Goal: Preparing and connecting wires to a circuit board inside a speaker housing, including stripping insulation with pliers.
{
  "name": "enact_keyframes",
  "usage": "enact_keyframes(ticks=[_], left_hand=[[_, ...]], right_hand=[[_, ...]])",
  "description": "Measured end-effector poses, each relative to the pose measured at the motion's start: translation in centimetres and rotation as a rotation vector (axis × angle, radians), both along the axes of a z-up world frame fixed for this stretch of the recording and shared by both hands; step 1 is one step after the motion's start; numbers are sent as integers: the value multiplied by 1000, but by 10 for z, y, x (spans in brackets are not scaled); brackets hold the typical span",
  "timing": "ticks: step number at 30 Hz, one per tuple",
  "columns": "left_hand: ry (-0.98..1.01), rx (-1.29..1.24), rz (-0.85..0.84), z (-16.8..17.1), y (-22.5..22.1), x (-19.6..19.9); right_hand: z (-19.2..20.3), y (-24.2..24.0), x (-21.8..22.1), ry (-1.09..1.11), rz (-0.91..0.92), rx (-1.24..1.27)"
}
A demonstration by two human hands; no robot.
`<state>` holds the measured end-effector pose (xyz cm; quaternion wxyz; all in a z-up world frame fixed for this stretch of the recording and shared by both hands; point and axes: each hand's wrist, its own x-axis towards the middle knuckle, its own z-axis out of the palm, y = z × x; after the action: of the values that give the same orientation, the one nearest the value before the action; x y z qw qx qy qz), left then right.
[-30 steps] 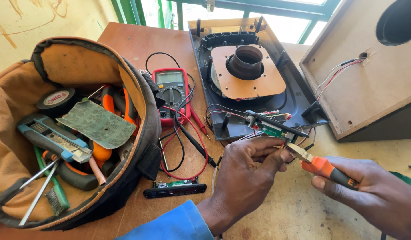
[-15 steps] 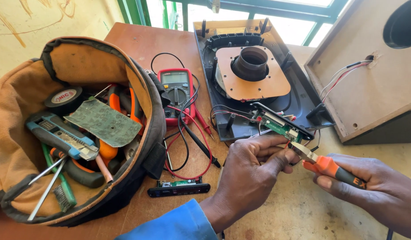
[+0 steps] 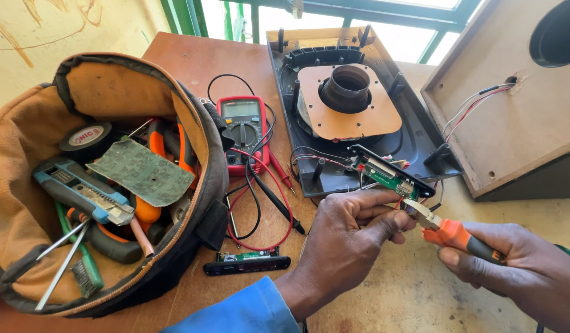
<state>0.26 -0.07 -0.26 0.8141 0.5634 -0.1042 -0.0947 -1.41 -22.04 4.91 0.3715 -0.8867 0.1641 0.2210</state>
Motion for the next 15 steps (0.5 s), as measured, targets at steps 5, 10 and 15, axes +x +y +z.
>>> enact_keyframes(ticks=[5, 10, 15], left_hand=[[-27, -111, -76, -11, 0, 5], [-25, -110, -77, -12, -1, 4], [-36, -31, -56, -5, 1, 2]], right_hand=[[-9, -16, 5, -47, 101, 210], [7, 4, 5, 30, -23, 85], [-16, -21, 1, -72, 105, 156]])
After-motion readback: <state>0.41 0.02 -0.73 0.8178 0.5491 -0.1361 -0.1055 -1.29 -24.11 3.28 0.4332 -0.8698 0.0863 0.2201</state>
